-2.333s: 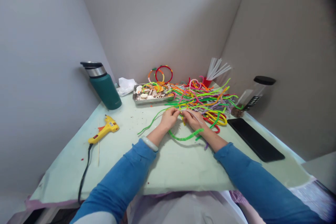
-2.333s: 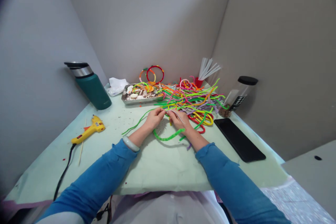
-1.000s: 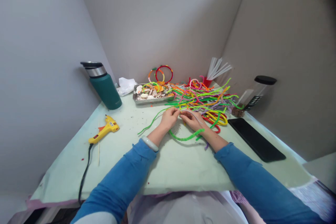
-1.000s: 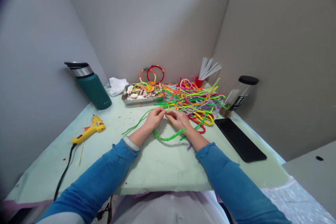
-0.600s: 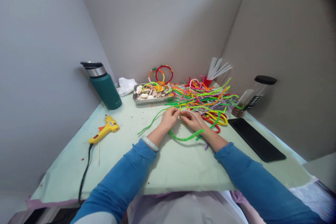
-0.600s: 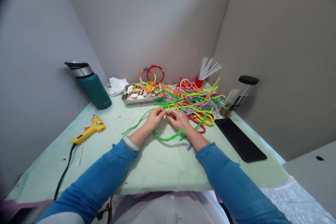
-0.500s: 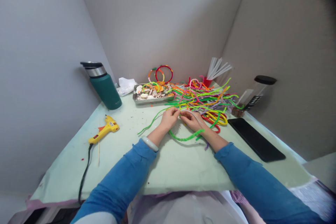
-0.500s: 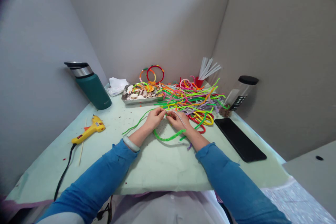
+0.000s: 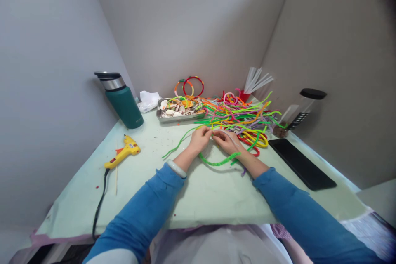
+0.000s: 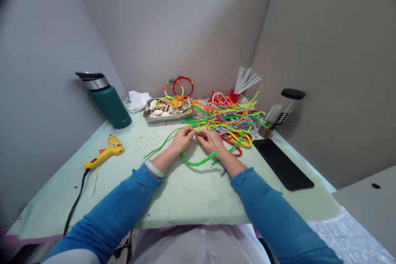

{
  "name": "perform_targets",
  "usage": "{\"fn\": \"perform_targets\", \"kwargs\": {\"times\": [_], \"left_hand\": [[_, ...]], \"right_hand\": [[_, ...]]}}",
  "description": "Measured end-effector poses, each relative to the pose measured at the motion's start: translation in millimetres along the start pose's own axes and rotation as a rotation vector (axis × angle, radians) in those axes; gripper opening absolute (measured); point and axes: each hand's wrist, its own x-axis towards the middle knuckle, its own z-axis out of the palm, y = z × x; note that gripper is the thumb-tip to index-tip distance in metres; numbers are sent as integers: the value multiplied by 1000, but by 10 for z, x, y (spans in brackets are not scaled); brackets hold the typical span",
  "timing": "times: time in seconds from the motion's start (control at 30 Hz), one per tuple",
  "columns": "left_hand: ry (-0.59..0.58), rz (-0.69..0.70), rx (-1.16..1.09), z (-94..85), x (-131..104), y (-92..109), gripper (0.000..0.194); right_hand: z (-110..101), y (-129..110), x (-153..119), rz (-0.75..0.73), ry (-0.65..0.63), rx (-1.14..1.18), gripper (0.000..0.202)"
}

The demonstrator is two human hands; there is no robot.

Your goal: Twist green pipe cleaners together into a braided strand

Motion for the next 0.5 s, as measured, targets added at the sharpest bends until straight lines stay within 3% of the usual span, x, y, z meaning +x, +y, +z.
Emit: {"fn": "perform_targets", "kwargs": {"times": [0.5], "left_hand": [[-37,29,52,7,12,-32,19]], "right_hand": [[-10,-10,-2,-7,-21,-48,21]]}}
